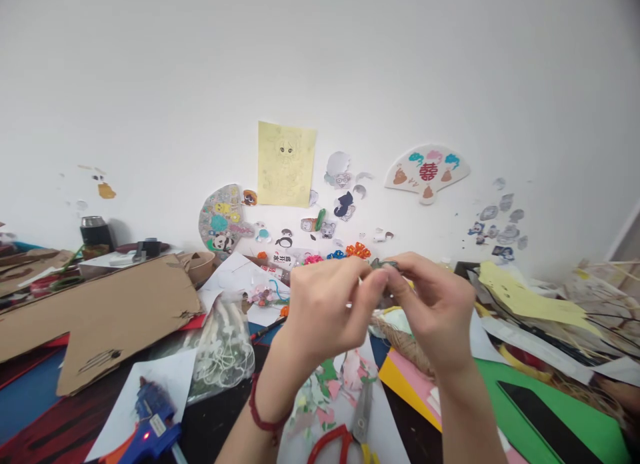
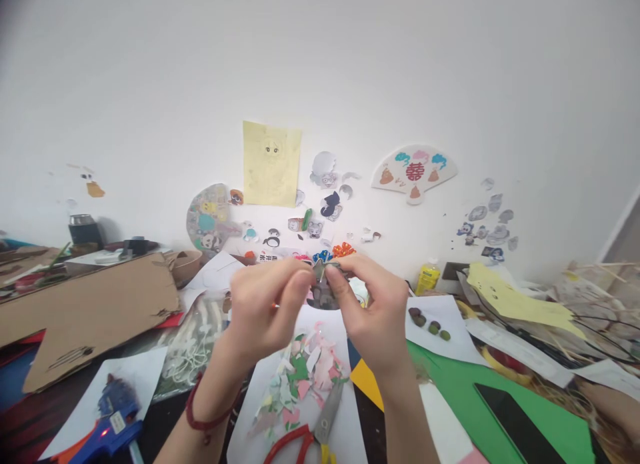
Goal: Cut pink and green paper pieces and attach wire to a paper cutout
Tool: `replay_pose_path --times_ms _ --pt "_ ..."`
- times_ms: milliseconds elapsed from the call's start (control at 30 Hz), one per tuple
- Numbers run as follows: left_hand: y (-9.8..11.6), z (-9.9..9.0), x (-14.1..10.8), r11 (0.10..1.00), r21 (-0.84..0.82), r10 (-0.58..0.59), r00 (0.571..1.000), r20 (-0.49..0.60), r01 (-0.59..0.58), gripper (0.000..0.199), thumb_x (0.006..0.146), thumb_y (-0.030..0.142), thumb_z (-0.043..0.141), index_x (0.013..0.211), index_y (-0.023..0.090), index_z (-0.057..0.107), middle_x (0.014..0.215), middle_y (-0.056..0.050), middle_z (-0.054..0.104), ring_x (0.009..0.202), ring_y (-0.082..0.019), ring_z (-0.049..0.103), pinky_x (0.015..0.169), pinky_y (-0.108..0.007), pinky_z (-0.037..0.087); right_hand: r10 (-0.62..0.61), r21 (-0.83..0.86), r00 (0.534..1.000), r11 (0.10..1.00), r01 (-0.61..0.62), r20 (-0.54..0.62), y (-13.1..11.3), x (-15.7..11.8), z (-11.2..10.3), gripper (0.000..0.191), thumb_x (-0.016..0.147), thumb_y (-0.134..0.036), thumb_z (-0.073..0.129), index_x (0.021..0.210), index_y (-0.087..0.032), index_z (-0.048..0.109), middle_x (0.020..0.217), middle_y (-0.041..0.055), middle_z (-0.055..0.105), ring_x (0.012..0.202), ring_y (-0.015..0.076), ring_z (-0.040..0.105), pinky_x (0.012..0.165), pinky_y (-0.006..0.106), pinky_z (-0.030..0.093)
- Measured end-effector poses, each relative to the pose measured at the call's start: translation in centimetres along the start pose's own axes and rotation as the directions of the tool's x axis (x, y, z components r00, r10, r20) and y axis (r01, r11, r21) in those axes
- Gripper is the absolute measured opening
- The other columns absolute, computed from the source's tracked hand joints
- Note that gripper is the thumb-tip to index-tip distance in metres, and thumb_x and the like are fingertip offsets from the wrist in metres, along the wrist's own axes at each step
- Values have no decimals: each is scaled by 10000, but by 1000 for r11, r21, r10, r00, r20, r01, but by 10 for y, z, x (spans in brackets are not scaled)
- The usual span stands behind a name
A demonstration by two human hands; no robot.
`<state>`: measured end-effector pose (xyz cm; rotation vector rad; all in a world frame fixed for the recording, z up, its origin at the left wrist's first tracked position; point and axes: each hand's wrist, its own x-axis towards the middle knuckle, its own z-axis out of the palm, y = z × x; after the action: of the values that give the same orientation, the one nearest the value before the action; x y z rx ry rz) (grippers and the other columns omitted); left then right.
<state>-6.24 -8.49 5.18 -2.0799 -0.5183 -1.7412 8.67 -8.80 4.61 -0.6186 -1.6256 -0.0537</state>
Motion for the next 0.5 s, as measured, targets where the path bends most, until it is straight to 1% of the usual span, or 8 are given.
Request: replay_pose_path --times_ms 33,67,167,233,300,400,500 --pt "-1 -6 2 998 -16 -64 998 -16 64 282 953 211 446 688 162 529 533 42 496 477 -63 415 491 -233 315 46 17 999 999 -47 27 -1 0 -1 98 874 -232 608 795 -186 643 727 14 630 671 146 593 594 270 486" --pt "-1 -10 3 993 -25 -118 993 -11 117 246 943 231 483 716 163 549 571 34 533 507 -68 439 509 -230 338 78 24 996 997 -79 47 -1 1 -3 127 880 -253 601 781 -183 637 708 11 620 662 144 584 582 265 476" --pt "-4 -19 6 974 -65 -209 972 111 217 136 912 288 559 847 175 599 777 -6 640 675 -96 544 588 -233 415 108 19 990 994 -111 95 -4 2 -5 180 891 -284 585 747 -181 616 666 1 587 632 132 548 556 255 444" --pt "-6 -21 7 961 -107 -232 952 200 256 121 903 301 577 890 186 608 857 -16 660 761 -111 577 626 -241 443 97 13 987 995 -99 127 -5 3 -5 185 902 -282 569 750 -183 609 672 -2 580 636 128 540 560 253 434" --pt "-8 -19 7 948 -139 -244 936 254 285 113 901 299 583 882 191 611 851 -8 665 789 -114 588 646 -245 452 75 5 984 997 -77 162 -7 3 -6 183 911 -272 553 757 -187 602 689 -2 582 652 128 544 577 254 432" --pt "-10 -17 6 938 -171 -245 927 285 301 104 902 281 584 855 192 610 819 6 667 775 -108 588 654 -248 448 49 -21 978 999 -46 204 -8 3 -6 185 920 -263 537 759 -190 592 699 -4 583 645 123 534 581 254 425" --pt "-12 -16 4 940 -184 -224 927 300 287 99 906 254 571 841 189 607 805 6 665 743 -102 579 642 -247 442 31 -61 975 998 -18 220 -6 3 -5 213 924 -267 531 731 -191 577 668 -11 561 611 117 506 567 253 409"
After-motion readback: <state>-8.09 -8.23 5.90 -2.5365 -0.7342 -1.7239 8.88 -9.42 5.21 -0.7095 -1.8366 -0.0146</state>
